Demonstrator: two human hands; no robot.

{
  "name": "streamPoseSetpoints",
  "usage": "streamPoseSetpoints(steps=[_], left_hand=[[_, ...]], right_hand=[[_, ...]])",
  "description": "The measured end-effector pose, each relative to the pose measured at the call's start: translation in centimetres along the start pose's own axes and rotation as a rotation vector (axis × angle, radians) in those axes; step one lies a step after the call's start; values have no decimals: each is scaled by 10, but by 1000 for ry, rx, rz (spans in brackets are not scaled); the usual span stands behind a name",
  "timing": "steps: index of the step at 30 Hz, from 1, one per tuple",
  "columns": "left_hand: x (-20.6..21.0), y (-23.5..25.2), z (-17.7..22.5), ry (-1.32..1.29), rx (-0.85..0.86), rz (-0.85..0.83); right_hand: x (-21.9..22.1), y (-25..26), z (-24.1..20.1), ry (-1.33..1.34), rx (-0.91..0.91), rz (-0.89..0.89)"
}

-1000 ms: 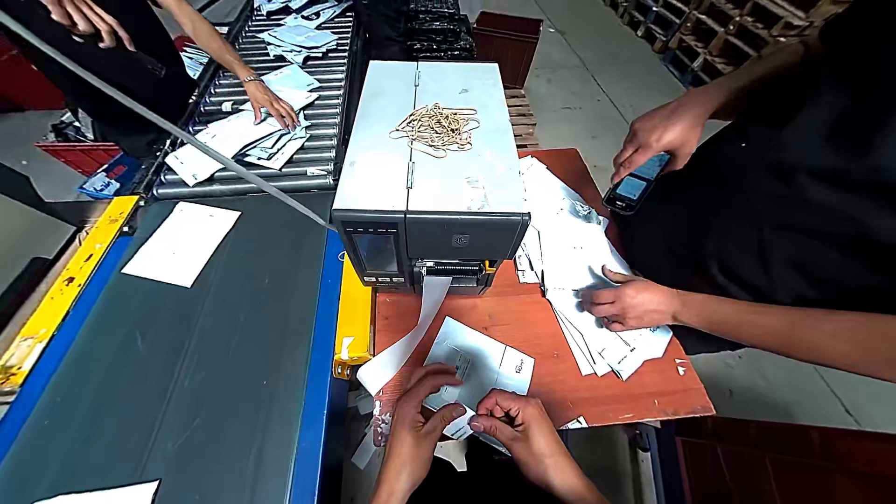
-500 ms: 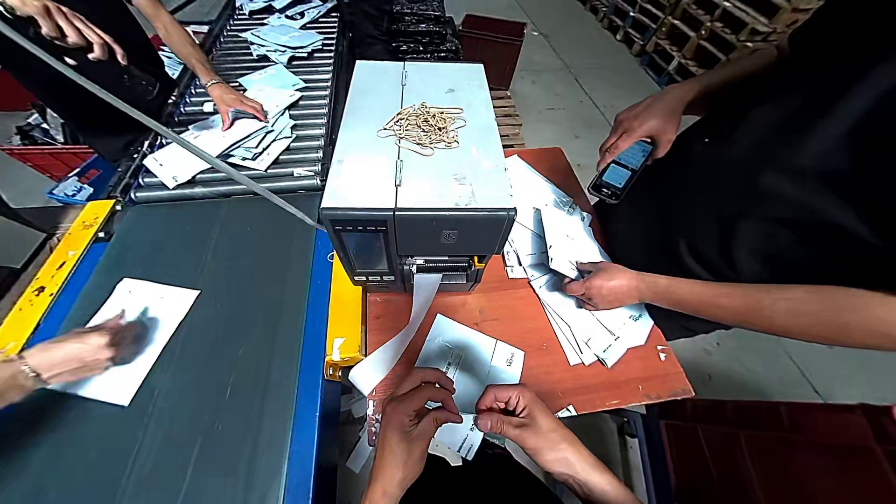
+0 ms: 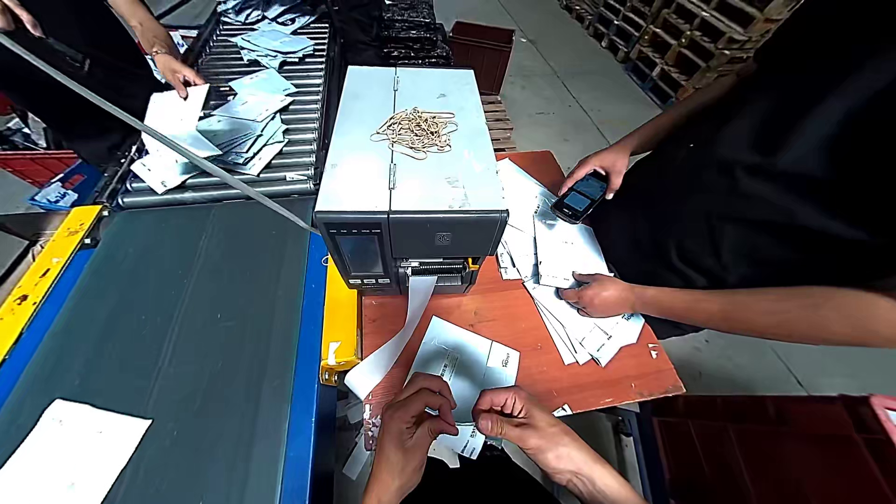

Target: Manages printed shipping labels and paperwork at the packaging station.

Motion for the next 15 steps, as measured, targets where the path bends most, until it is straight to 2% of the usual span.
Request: streamPoseSetpoints(steps=[4,7,12,13,15], left_hand=[[1,0,-2,-52,-22,-4],[0,-1,-7,-95,-49,-8],[-8,-18,-6,85,-113,-94],[-10,-26,-8,87,-131,-98],[-20,-46,-16,64,-158,-36]], right_hand=[[1,0,-2,-4,13,3],[2,-1,2,-29,-2,88],[-5,3,24,-114,-18,202],[-8,3,33,-202,-17,253],[-17,3,61,-661,-45,402]])
Point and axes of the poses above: each hand's wrist, its own y-axis towards the middle knuckle, its own x-axis out of the palm, z = x × y, the point moved 3 cm from there along y, towards the middle knuckle, and after that the axes turned 4 degrees about y, right-handed, at the moved point
